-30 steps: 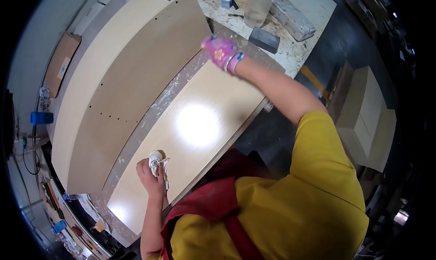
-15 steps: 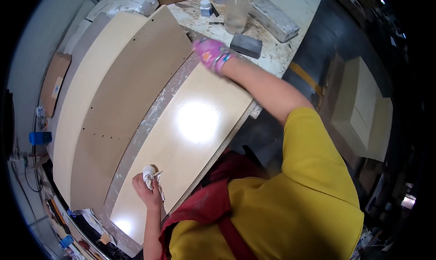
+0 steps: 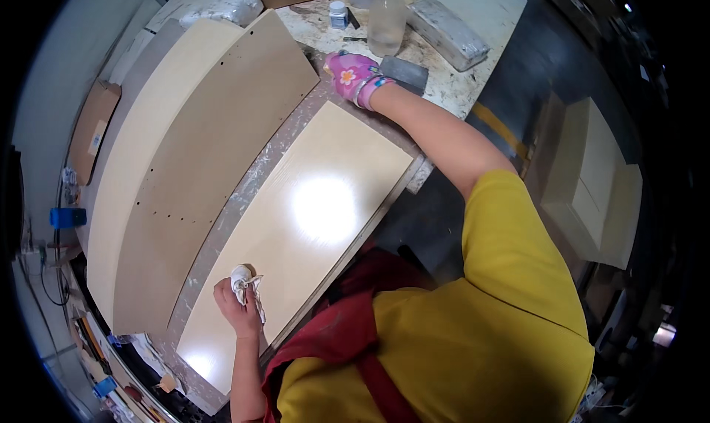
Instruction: The person wipes a large curved wooden panel with a white cloth and a small block, moving methodically across the surface. They then pick up a smaller rectangular wooden piece and wipe it thoroughly on all sides before placing it back on the workbench.
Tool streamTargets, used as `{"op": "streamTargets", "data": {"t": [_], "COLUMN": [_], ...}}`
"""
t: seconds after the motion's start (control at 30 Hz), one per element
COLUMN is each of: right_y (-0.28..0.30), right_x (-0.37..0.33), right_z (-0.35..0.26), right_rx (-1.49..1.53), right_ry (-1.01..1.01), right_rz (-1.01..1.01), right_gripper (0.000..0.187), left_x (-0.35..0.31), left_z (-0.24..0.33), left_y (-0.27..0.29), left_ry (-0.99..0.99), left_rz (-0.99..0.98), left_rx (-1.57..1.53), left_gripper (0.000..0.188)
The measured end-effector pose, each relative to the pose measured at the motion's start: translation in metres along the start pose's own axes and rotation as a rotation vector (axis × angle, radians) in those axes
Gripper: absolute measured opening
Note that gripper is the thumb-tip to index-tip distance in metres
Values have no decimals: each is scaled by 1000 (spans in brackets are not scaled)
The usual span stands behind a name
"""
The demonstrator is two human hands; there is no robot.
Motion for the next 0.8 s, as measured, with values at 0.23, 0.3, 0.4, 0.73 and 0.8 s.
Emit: {"op": "streamTargets", "data": {"t": [0.23,0.3,0.4,0.73,0.8], "right_y": [-19,5,24,-72,-65], "right_x": [-25,-14,-46,-178,-178], "right_z": [-28,-2,11,31,23], "right_rx": [43,-101,582,1282,1470], "right_ry": [-12,-89,-218,-148,-325], "right_rz": [-82,-17,-60,-292,-399], "right_gripper": [17,26,40,30,30], "left_x": [1,1,-1,38,24], "left_z": [-1,-2,-4,104,56], "left_y": [0,1,4,-51,-42], "left_ry": [-3,0,41,-167,-96], "left_rz": [-9,9,56,68,135], "left_rx": [18,25,46,-21,45], "left_gripper": [42,41,38,32,30]}}
Point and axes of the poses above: each hand's wrist, its own x-axis towards the middle knuckle, its own y-axis out of the back of the hand, z = x × y, the point moved 7 cm from there along x, towards the middle knuckle, and after that the axes turned 13 degrees about -y, right-handed, at the moved point
